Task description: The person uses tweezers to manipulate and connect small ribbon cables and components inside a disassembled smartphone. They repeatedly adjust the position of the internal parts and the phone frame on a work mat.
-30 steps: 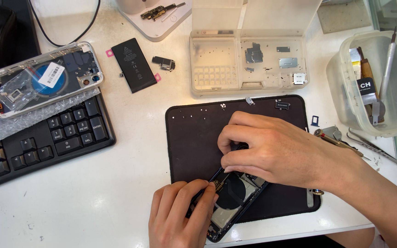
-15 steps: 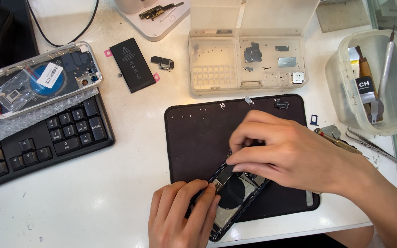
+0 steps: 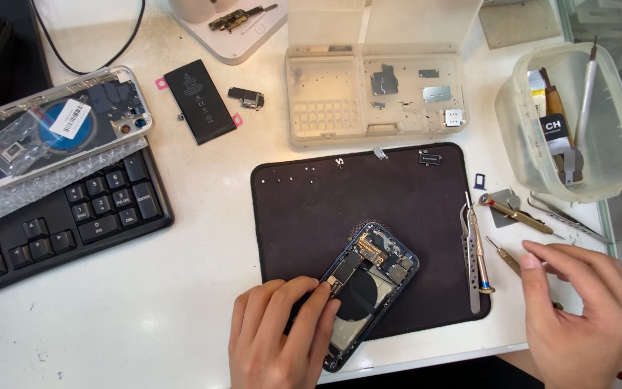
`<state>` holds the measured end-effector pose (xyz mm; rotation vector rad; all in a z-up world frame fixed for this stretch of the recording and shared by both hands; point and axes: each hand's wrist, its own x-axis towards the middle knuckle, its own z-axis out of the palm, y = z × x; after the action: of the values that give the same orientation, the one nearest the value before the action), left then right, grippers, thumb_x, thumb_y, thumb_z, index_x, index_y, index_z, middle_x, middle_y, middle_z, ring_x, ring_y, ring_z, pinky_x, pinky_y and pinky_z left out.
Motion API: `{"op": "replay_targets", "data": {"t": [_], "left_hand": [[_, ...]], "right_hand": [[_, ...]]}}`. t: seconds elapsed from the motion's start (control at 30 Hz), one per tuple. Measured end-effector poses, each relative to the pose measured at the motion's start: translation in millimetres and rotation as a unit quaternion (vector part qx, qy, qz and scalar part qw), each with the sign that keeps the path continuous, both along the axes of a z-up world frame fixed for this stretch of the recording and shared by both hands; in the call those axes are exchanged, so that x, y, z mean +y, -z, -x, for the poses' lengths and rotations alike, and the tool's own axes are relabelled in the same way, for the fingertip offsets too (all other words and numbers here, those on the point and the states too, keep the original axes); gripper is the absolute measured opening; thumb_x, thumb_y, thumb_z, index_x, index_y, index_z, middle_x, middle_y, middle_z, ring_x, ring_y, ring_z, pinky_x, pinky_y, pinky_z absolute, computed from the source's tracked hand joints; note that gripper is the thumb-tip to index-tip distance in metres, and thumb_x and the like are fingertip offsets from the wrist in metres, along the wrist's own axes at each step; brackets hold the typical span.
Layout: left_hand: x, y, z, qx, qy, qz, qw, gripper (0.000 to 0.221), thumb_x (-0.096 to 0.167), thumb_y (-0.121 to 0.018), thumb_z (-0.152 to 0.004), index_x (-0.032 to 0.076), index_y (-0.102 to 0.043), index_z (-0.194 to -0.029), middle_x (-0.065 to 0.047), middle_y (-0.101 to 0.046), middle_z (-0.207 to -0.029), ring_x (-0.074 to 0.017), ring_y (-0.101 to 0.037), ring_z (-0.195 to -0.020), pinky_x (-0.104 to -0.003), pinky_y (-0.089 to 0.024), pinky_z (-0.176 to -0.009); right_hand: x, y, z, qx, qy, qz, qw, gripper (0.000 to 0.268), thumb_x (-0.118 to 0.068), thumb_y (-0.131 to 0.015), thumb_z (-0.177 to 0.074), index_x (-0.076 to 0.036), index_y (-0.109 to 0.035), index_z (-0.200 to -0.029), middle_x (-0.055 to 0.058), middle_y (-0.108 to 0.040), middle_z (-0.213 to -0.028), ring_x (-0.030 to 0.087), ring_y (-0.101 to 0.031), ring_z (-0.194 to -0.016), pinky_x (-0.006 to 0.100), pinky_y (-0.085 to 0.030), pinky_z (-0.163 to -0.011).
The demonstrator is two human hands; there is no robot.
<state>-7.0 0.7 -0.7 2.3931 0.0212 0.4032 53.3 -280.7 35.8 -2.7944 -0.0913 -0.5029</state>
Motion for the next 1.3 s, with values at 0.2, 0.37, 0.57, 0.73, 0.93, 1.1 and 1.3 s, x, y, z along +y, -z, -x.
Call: {"op": "replay_targets", "data": {"t": [0.2, 0.37, 0.57, 0.73, 0.93, 1.1, 1.3], "left_hand": [[-2, -5, -2, 0.003, -0.012, 0.002, 1.0, 0.022, 0.017, -0.084, -0.075, 0.004, -0.079, -0.091, -0.007, -0.073, -0.096, -0.0224, -0.068, -0.091, -0.041, -0.051, -0.082], [-3, -1, -1, 0.01, -0.015, -0.004, 1.0, 0.022, 0.019, -0.085, -0.074, 0.005, -0.079, -0.089, -0.007, -0.073, -0.095, -0.0224, -0.068, -0.09, -0.041, -0.051, -0.082], [-4, 3, 0, 0.015, -0.014, -0.012, 1.0, 0.02, 0.019, -0.085, -0.075, 0.006, -0.079, -0.089, -0.006, -0.074, -0.094, -0.0212, -0.068, -0.089, -0.041, -0.052, -0.082], [-3, 5, 0, 0.012, -0.01, -0.024, 1.0, 0.021, 0.019, -0.086, -0.073, 0.007, -0.08, -0.09, -0.005, -0.074, -0.095, -0.0214, -0.068, -0.091, -0.04, -0.053, -0.082], [0, 7, -2, 0.024, 0.003, -0.026, 0.999, 0.024, 0.02, -0.087, -0.069, 0.008, -0.08, -0.089, -0.006, -0.074, -0.095, -0.0227, -0.068, -0.09, -0.041, -0.053, -0.082], [2, 10, -1, -0.001, -0.003, -0.007, 1.0, 0.024, 0.021, -0.088, -0.07, 0.009, -0.08, -0.089, -0.004, -0.074, -0.095, -0.021, -0.068, -0.088, -0.038, -0.052, -0.08], [1, 15, -5, -0.021, -0.013, -0.031, 0.999, 0.025, 0.023, -0.087, -0.068, 0.012, -0.08, -0.089, -0.002, -0.074, -0.092, -0.0201, -0.066, -0.085, -0.039, -0.051, -0.08]], "right_hand": [[-27, 19, 3, -0.043, -0.002, 0.081, 0.996, 0.02, -0.003, -0.081, -0.097, -0.007, -0.078, -0.116, 0.005, -0.071, -0.114, 0.021, -0.061, -0.105, 0.031, -0.051, -0.094], [-32, 20, 1, -0.025, -0.016, 0.052, 0.998, 0.018, -0.005, -0.08, -0.098, -0.008, -0.078, -0.116, 0.003, -0.071, -0.114, 0.018, -0.061, -0.104, 0.03, -0.05, -0.092], [-25, 14, 1, -0.013, -0.034, 0.056, 0.998, 0.022, -0.007, -0.082, -0.09, -0.006, -0.079, -0.113, 0.005, -0.071, -0.109, 0.02, -0.063, -0.103, 0.03, -0.052, -0.087], [-19, 7, -1, 0.004, -0.063, 0.062, 0.996, 0.03, -0.006, -0.084, -0.084, -0.005, -0.079, -0.113, 0.008, -0.069, -0.105, 0.019, -0.064, -0.097, 0.03, -0.054, -0.081], [-13, 6, -1, 0.035, -0.023, 0.056, 0.998, 0.028, -0.002, -0.085, -0.082, -0.002, -0.079, -0.109, 0.009, -0.069, -0.1, 0.019, -0.066, -0.089, 0.03, -0.054, -0.069], [-12, 12, -1, 0.018, -0.034, 0.035, 0.999, 0.026, -0.001, -0.083, -0.089, -0.002, -0.078, -0.114, 0.008, -0.069, -0.102, 0.018, -0.067, -0.089, 0.028, -0.054, -0.074], [-29, 8, -2, -0.047, 0.006, -0.011, 0.999, 0.017, 0.002, -0.08, -0.099, -0.004, -0.077, -0.115, 0.007, -0.071, -0.107, 0.018, -0.066, -0.094, 0.027, -0.054, -0.084]]}}
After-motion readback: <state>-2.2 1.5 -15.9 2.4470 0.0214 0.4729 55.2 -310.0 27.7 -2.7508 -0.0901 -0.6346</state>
